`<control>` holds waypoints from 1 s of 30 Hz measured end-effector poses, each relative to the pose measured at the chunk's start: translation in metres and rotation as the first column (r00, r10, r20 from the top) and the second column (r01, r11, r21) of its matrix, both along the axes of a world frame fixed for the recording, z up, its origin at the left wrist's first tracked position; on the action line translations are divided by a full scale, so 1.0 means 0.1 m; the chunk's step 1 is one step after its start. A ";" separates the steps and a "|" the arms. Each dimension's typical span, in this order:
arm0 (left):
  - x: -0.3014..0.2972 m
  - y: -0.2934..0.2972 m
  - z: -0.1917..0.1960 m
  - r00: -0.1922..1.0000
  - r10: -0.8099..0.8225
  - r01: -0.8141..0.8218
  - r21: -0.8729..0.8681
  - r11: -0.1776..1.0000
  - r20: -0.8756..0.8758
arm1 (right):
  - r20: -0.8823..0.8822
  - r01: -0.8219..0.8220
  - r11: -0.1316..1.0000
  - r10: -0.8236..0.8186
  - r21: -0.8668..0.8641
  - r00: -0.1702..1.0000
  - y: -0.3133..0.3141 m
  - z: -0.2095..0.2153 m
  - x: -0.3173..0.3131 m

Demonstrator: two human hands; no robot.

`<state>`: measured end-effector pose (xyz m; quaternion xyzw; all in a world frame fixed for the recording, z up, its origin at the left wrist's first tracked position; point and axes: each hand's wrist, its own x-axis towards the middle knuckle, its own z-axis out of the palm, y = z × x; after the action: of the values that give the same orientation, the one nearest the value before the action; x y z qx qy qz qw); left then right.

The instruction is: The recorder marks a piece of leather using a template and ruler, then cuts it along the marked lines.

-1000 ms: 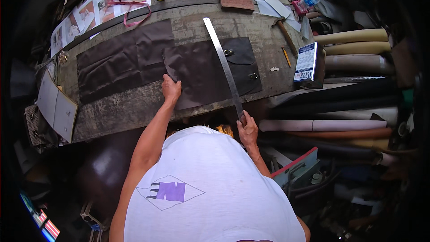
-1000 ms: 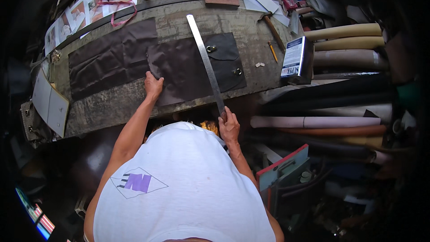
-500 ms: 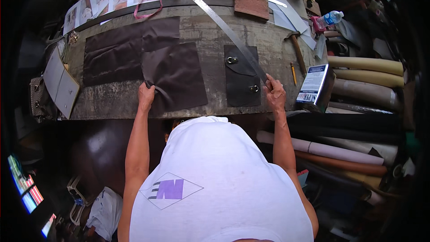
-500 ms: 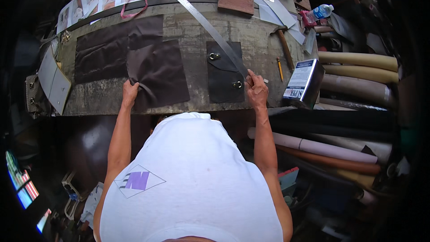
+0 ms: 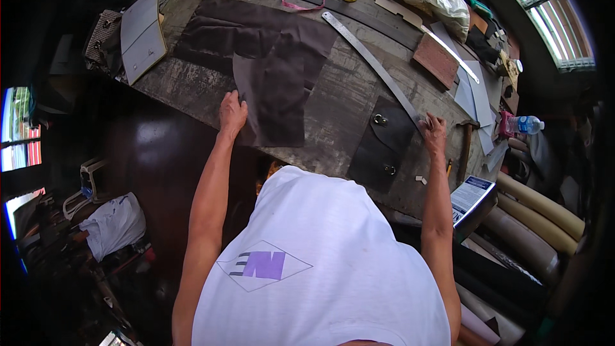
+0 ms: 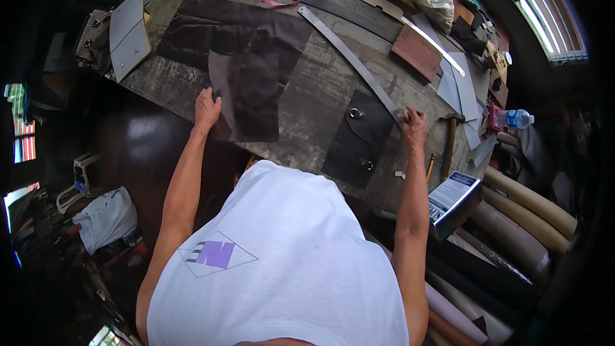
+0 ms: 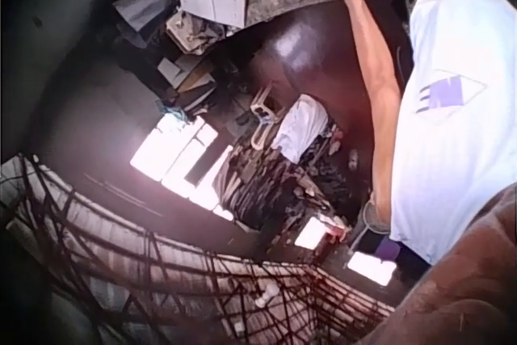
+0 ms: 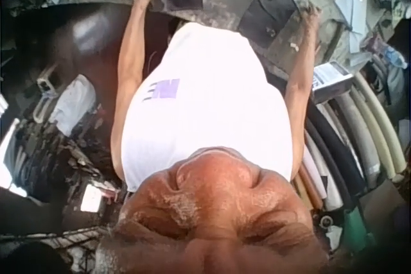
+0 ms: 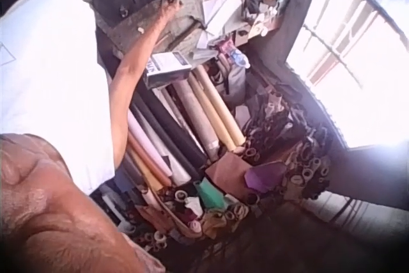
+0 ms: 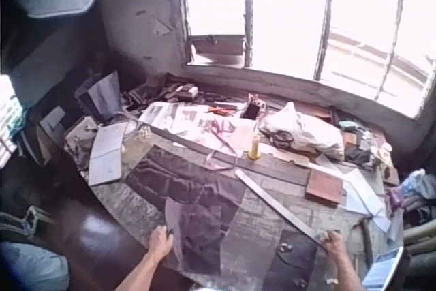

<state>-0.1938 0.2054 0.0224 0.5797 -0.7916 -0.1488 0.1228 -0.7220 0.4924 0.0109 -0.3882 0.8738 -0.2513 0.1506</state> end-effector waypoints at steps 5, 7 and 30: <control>-0.76 0.45 0.18 0.996 -0.048 0.043 0.062 0.997 0.074 | -0.061 0.068 0.997 -0.070 -0.035 0.996 -0.24 0.16 0.47; -0.94 0.49 0.14 0.999 -0.032 0.027 0.104 0.994 0.044 | -0.013 0.003 0.999 -0.003 -0.049 1.000 -0.32 0.18 0.81; 1.27 -0.97 -0.18 0.979 0.098 -0.062 0.198 0.978 -0.181 | -0.009 -0.094 0.992 0.093 -0.086 0.996 -1.48 0.08 3.23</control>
<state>-0.0670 0.1087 0.0045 0.6035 -0.7343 -0.2736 0.1473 -0.3987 0.3443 0.0190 -0.4354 0.8433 -0.2807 0.1433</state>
